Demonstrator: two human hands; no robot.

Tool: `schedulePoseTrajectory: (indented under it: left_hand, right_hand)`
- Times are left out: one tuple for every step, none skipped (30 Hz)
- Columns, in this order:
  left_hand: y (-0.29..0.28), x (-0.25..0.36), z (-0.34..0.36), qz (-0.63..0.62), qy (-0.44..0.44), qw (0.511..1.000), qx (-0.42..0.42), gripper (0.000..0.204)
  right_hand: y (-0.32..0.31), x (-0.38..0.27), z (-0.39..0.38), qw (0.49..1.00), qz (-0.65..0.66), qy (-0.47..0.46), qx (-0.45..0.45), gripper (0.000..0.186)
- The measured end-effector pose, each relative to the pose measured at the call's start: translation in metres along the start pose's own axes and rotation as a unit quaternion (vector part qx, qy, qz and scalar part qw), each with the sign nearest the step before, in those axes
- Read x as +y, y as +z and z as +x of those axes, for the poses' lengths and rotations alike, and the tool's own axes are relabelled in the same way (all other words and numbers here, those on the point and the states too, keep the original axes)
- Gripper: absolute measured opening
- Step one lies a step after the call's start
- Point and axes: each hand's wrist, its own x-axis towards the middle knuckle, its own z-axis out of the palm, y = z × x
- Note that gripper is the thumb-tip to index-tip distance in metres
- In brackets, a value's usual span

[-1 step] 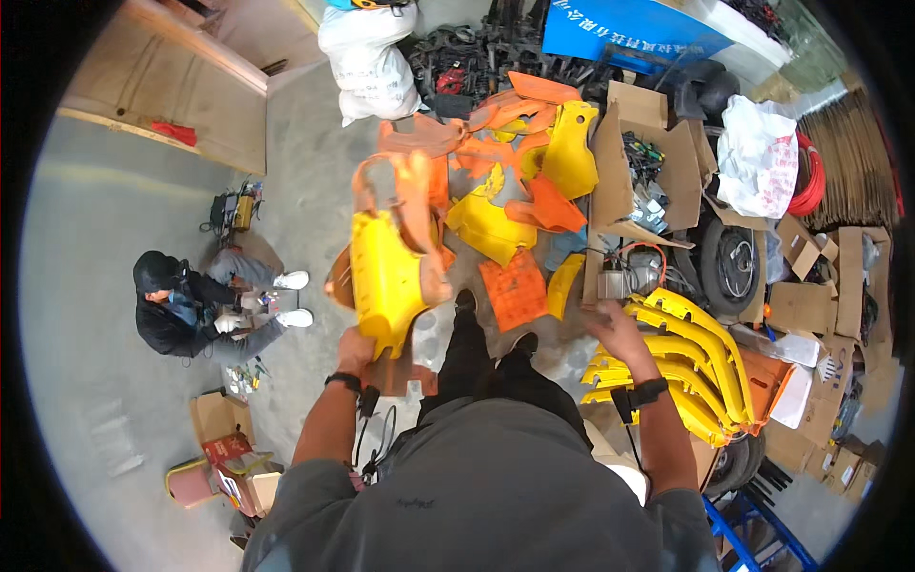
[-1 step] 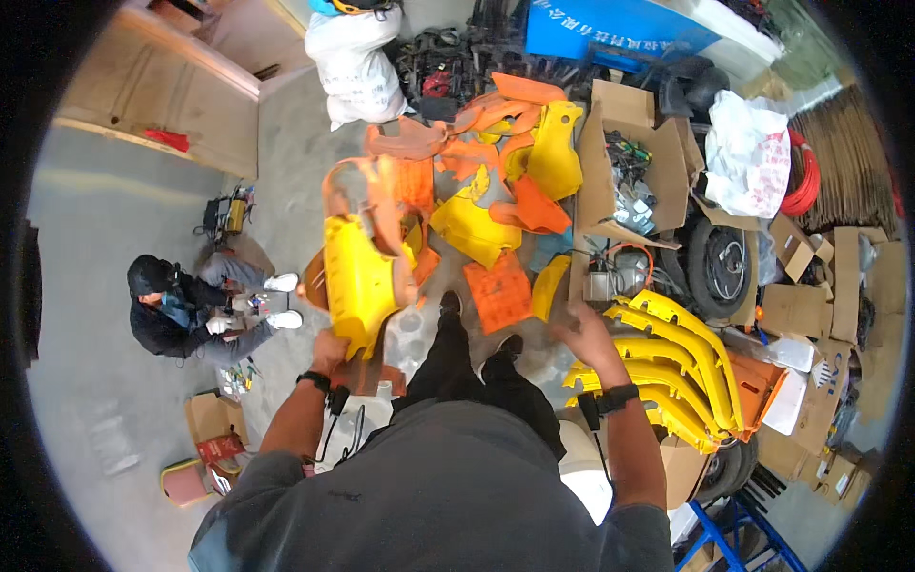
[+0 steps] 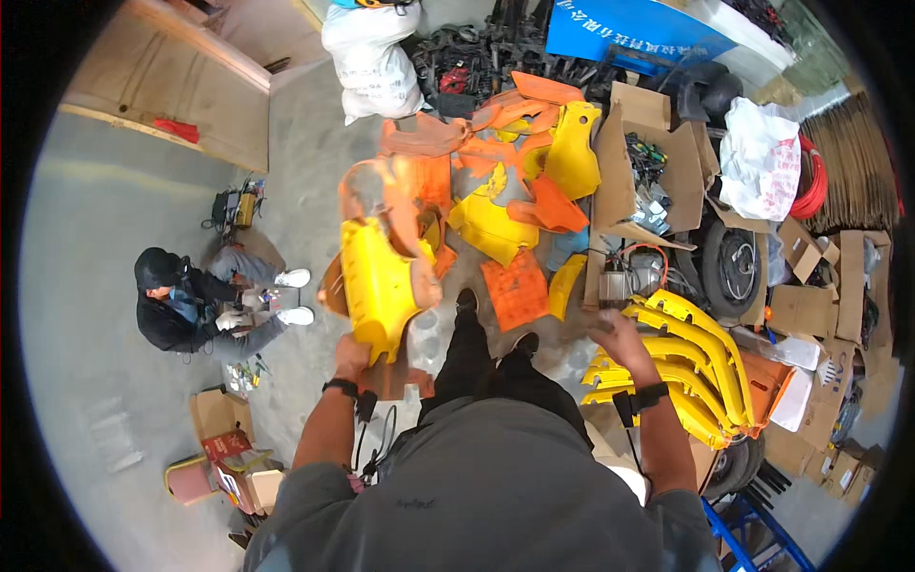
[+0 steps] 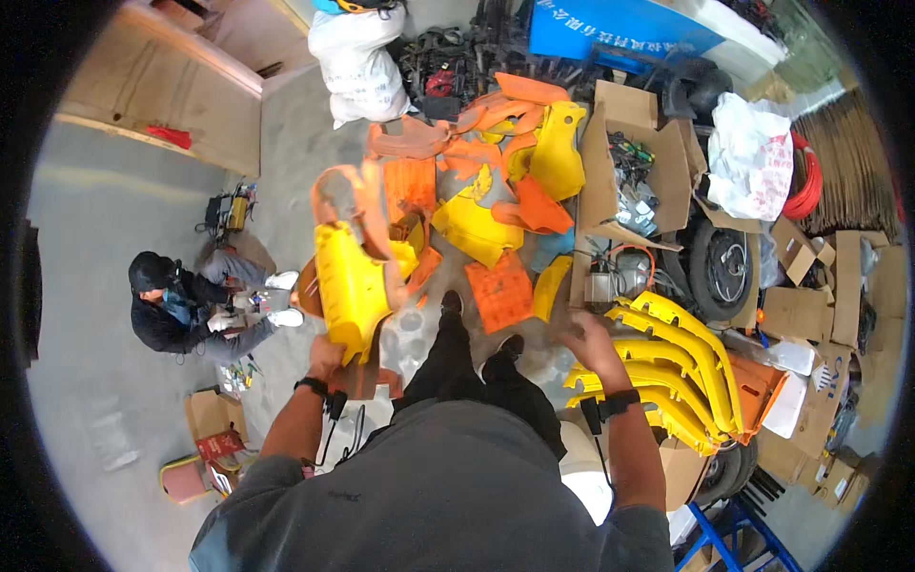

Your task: Sorting and inspecting plastic motorcycle body panels and fairings on a shop floor.

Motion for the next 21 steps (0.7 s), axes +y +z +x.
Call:
schedulePoseTrajectory:
  left_hand:
    - [0.007,-0.014,-0.013,-0.034,-0.068,0.996,0.040,0.029]
    - [0.014,-0.028,-0.029,-0.067,-0.145,0.986,0.050,0.028]
    - [0.018,-0.041,-0.039,-0.063,-0.166,0.983,0.045,0.028]
    - [0.019,-0.055,-0.050,0.002,-0.105,0.994,0.039,0.027]
    - [0.022,-0.067,-0.060,0.066,-0.038,0.997,0.024,0.026]
    - [0.027,-0.077,-0.068,0.063,-0.056,0.996,0.031,0.026]
    - [0.031,-0.087,-0.075,0.022,-0.087,0.995,0.050,0.025]
    - [0.033,-0.097,-0.080,-0.021,-0.108,0.992,0.065,0.025]
    - [0.035,-0.107,-0.084,-0.023,-0.123,0.989,0.072,0.025]
    - [0.038,-0.117,-0.086,-0.070,-0.147,0.981,0.103,0.027]
    - [0.040,-0.128,-0.089,-0.119,-0.156,0.972,0.131,0.028]
    - [0.040,-0.140,-0.090,-0.119,-0.176,0.968,0.132,0.028]
    - [0.037,-0.152,-0.086,-0.094,-0.155,0.975,0.130,0.029]
    - [0.034,-0.164,-0.082,-0.069,-0.127,0.982,0.119,0.030]
    - [0.032,-0.175,-0.076,-0.069,-0.132,0.981,0.126,0.030]
    - [0.028,-0.185,-0.069,-0.068,-0.147,0.979,0.121,0.031]
    - [0.023,-0.196,-0.066,-0.061,-0.159,0.981,0.099,0.031]
    - [0.020,-0.205,-0.064,-0.066,-0.165,0.978,0.108,0.031]
    - [0.015,-0.213,-0.059,-0.084,-0.162,0.976,0.122,0.031]
    - [0.010,-0.221,-0.056,-0.107,-0.140,0.973,0.147,0.031]
    - [0.002,-0.229,-0.052,-0.104,-0.160,0.972,0.136,0.031]
  right_hand:
    - [0.002,0.023,-0.008,1.000,-0.004,0.011,-0.002,0.046]
    - [0.006,0.043,-0.011,0.999,0.015,0.032,-0.033,0.044]
    - [0.010,0.060,-0.013,0.993,0.017,0.103,-0.057,0.043]
    - [0.012,0.075,-0.019,0.995,0.031,0.061,-0.072,0.043]
    - [0.015,0.086,-0.024,0.985,0.079,0.139,-0.068,0.042]
    - [0.018,0.094,-0.028,0.966,0.122,0.222,-0.055,0.040]
    - [0.021,0.098,-0.030,0.967,0.119,0.212,-0.072,0.040]
    - [0.024,0.100,-0.030,0.963,0.110,0.237,-0.066,0.037]
    - [0.027,0.099,-0.030,0.956,0.089,0.275,-0.051,0.034]
    - [0.030,0.096,-0.027,0.958,0.095,0.261,-0.065,0.034]
    - [0.033,0.092,-0.025,0.958,0.092,0.266,-0.059,0.034]
    - [0.039,0.087,-0.022,0.957,0.077,0.276,-0.042,0.033]
    - [0.042,0.081,-0.019,0.956,0.095,0.273,-0.046,0.031]
    - [0.050,0.073,-0.014,0.954,0.105,0.275,-0.051,0.031]
    - [0.056,0.066,-0.009,0.956,0.115,0.268,-0.042,0.032]
    - [0.061,0.058,-0.005,0.959,0.117,0.257,-0.029,0.033]
    - [0.069,0.049,0.003,0.955,0.111,0.272,-0.031,0.032]
    - [0.078,0.041,0.005,0.956,0.122,0.264,-0.045,0.032]
    - [0.086,0.030,0.012,0.959,0.119,0.254,-0.042,0.031]
    - [0.095,0.019,0.020,0.963,0.116,0.242,-0.039,0.030]
    - [0.106,0.006,0.026,0.961,0.127,0.244,-0.014,0.026]
